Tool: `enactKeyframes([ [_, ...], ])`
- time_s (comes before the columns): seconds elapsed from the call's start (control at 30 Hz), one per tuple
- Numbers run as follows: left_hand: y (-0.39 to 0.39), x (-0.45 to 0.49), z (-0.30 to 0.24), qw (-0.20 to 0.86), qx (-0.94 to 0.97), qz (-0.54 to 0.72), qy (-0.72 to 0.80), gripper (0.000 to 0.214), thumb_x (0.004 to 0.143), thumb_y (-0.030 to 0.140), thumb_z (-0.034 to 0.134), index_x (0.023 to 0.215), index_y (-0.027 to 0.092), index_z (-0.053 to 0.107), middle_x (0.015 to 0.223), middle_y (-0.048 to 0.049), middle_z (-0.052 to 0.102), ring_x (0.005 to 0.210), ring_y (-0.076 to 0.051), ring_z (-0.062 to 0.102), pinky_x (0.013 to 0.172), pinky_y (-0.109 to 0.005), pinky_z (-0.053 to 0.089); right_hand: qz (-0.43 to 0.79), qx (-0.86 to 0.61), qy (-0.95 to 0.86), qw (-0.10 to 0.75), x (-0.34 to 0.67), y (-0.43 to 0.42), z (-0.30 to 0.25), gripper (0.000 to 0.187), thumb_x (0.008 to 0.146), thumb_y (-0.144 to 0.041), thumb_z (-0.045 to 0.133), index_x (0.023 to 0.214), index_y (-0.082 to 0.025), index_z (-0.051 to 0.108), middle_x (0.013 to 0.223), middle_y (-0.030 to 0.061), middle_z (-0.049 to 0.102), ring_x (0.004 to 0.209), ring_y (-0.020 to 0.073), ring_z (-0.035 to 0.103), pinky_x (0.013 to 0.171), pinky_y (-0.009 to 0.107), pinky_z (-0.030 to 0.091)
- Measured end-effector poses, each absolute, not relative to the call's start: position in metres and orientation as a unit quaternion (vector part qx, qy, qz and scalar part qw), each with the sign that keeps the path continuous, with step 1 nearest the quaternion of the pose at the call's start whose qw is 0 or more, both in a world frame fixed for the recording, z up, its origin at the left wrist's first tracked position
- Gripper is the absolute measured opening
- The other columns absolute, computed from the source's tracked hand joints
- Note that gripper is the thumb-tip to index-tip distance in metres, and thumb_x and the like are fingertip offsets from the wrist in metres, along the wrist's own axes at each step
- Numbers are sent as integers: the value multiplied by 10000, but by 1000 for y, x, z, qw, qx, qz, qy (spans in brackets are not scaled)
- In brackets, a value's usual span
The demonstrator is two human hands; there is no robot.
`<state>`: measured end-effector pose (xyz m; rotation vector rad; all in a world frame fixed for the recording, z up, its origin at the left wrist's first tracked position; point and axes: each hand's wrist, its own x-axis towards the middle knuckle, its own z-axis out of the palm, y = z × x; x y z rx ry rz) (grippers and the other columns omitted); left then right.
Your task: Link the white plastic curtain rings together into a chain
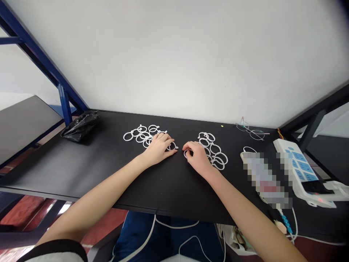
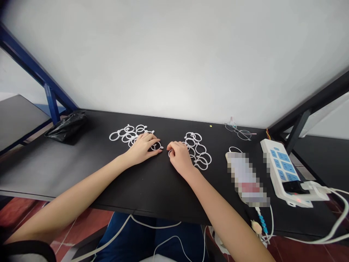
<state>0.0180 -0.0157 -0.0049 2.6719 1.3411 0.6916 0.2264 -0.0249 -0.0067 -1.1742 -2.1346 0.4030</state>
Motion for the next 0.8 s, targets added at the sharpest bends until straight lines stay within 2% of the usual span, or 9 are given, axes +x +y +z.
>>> enactKeyframes([
  [0.23,-15,18,-6,35,870,227,435,424,894,471,586,1178,158,619,1094,-113,605,1060,-284,529,980,-460,381,174,-427,-820,337,227,-24,-7,259,731,22,433,752,-209,546,786,33,644,771,210,586,787,371,432],
  [0.5,-17,19,-3,15,876,223,427,492,871,492,618,1218,145,580,1143,-128,596,1072,-287,530,983,-455,380,204,-425,-809,350,228,-25,-4,233,767,6,468,779,-212,548,805,29,619,760,196,591,720,328,466],
  [0.8,-20,22,1,24,896,232,378,340,910,419,587,1131,162,620,1094,-102,611,1018,-246,526,970,-424,380,159,-439,-815,344,229,-23,-5,179,797,-39,545,812,-215,574,859,46,630,844,229,582,783,370,471],
])
